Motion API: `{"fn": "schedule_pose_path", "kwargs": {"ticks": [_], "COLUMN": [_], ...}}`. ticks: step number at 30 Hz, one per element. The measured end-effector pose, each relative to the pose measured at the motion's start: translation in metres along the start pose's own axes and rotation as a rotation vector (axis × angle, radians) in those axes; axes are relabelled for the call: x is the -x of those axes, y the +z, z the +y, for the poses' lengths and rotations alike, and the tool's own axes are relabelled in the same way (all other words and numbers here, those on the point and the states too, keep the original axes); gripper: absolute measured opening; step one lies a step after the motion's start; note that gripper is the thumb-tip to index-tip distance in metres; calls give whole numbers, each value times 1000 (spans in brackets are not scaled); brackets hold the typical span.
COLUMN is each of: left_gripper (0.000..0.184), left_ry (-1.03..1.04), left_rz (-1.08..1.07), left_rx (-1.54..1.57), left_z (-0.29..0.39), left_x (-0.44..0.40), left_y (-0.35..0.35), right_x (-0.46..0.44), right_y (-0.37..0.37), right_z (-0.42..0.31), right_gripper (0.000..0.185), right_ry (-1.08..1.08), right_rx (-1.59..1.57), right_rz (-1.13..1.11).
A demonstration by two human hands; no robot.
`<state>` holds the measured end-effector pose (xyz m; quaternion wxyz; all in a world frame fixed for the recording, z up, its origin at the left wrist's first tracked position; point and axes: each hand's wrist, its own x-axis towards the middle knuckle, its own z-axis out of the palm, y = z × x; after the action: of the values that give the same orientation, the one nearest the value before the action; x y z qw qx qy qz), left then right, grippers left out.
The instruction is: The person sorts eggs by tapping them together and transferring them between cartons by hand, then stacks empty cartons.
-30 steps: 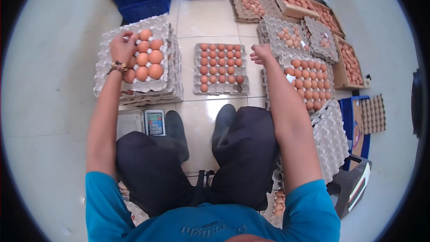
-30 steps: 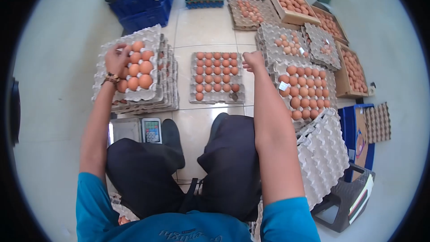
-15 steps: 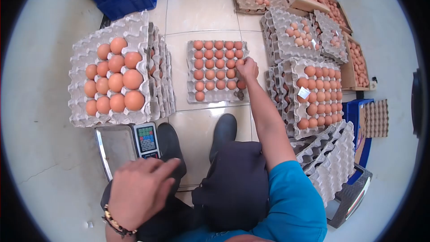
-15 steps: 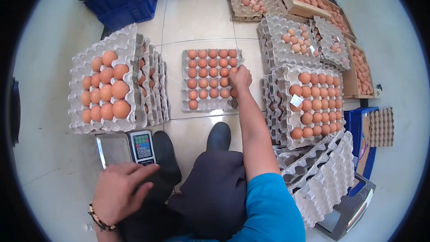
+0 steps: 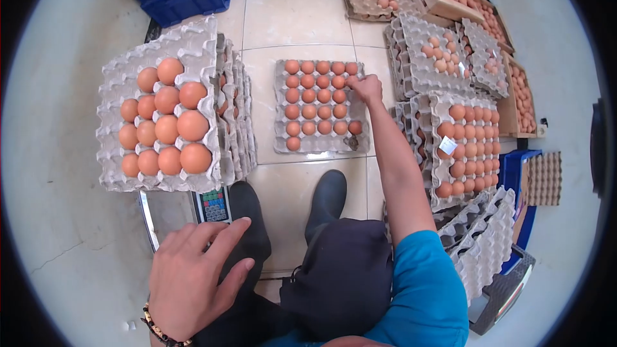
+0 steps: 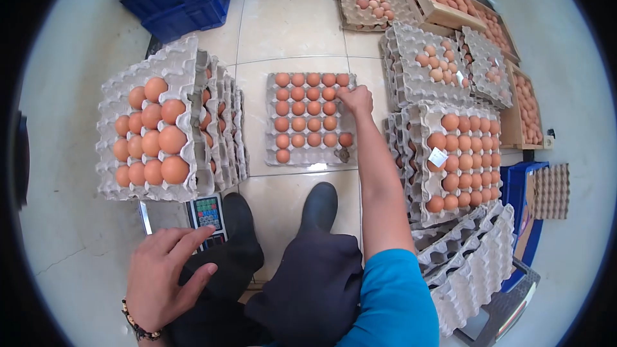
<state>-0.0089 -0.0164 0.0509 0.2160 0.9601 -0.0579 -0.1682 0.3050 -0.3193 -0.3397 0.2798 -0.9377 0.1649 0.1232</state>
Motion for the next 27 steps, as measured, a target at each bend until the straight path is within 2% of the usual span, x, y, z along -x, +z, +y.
{"fn": "schedule_pose_path", "kwargs": {"ticks": [1, 4, 7, 10, 11, 14, 15, 17, 20, 22, 25, 27], "left_gripper": [43, 42, 41, 41, 41, 44, 45, 49, 56, 59, 60, 54], "left_ry": [7, 8, 0, 38, 60, 140, 167, 221, 249, 190, 135, 248], "left_rz": [17, 9, 14, 34, 48, 113, 148, 234, 379, 469, 457, 546], "left_rx": [2, -12, 3, -4, 12, 67, 94, 164, 290, 372, 772, 656], "left_z": [0, 1, 2, 1, 2, 9, 12, 12, 1, -4, -6, -21], "left_x": [0, 0, 1, 2, 1, -5, -9, -18, -32, -37, -39, -42], "left_y": [0, -1, -2, 1, 2, 4, 5, 10, 21, 23, 20, 23], "right_x": [-6, 1, -11, -7, 10, 35, 50, 86, 143, 186, 240, 277], "right_y": [8, 6, 9, 3, -12, -44, -60, -89, -134, -150, -160, -174], "right_z": [-6, -20, 3, 14, 6, -18, -36, -78, -145, -184, -220, -237], "right_gripper": [56, 59, 53, 39, 28, 31, 32, 35, 32, 28, 26, 26], "right_ry": [64, 56, 36, 144, 137, 33, 40, -89, -379, -504, -660, -702], "right_rx": [24, 71, -95, -849, -1025, -1251, -1227, -1210, -906, -756, -577, -509], "right_rz": [73, 146, 48, -277, -389, -727, -800, -932, -1113, -1119, -1149, -1163]}}
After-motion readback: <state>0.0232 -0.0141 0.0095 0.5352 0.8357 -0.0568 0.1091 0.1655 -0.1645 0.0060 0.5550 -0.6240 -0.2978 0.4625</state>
